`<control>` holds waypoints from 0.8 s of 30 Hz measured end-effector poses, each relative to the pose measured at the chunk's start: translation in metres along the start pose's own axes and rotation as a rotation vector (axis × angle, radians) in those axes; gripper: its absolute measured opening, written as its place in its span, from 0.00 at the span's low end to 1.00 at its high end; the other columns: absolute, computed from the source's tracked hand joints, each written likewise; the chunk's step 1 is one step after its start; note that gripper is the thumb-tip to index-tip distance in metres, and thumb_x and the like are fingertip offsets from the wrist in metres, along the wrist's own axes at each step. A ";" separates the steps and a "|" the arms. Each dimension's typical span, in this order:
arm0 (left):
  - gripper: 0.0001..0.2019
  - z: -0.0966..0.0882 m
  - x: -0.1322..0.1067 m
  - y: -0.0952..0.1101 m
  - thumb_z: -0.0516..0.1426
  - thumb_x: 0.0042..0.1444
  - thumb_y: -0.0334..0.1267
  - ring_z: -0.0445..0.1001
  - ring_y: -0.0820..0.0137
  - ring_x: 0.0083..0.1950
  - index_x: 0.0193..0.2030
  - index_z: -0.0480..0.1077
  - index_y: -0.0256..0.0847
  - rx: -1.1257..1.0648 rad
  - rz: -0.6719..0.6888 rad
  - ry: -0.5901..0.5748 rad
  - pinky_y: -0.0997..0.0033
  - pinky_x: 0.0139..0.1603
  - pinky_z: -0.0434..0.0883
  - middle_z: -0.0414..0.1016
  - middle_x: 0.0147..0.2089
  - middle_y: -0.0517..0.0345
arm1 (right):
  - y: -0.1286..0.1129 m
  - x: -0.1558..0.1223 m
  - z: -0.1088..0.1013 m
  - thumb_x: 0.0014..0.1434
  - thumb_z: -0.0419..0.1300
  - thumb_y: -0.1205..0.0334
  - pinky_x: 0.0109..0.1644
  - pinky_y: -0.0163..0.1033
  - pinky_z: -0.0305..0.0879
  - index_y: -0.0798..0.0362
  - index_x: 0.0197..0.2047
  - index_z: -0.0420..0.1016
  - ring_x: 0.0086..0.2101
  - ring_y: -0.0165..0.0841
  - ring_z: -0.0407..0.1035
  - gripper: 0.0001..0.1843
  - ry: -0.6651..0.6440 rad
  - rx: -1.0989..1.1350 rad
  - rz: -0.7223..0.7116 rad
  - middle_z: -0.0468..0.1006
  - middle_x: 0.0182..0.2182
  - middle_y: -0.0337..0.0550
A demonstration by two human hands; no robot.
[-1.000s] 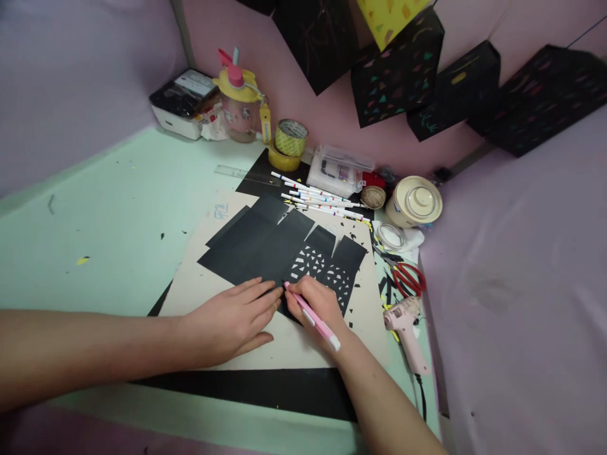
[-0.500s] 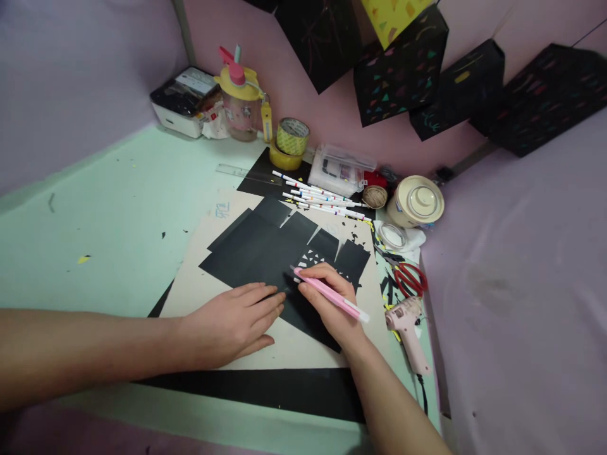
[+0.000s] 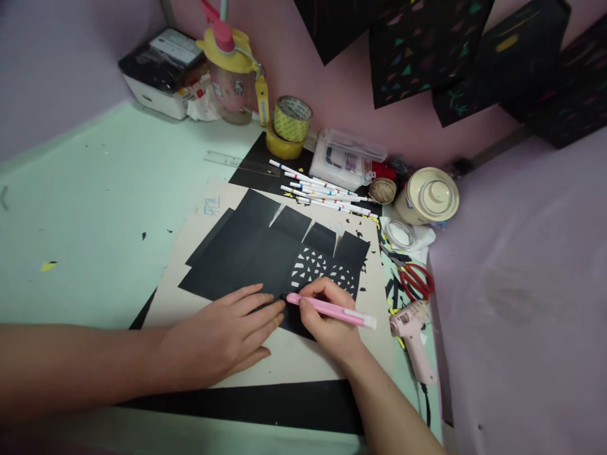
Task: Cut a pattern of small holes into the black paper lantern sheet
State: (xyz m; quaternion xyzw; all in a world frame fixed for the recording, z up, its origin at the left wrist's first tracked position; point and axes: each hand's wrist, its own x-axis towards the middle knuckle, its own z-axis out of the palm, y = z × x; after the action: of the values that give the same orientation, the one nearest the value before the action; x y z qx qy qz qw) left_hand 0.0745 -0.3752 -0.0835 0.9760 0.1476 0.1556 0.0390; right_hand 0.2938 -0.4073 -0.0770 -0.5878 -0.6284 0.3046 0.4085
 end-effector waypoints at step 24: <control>0.18 0.003 -0.001 0.001 0.50 0.66 0.42 0.67 0.60 0.57 0.56 0.71 0.35 -0.006 -0.009 0.003 0.53 0.66 0.55 0.71 0.59 0.50 | 0.002 0.000 0.005 0.57 0.60 0.67 0.32 0.37 0.68 0.50 0.30 0.69 0.28 0.32 0.70 0.05 0.000 0.063 -0.005 0.75 0.26 0.39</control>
State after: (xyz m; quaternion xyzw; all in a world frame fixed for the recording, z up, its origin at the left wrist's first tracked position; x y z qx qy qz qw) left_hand 0.0744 -0.3765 -0.0865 0.9749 0.1516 0.1572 0.0426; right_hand 0.2902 -0.4065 -0.0812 -0.5730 -0.6200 0.3233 0.4276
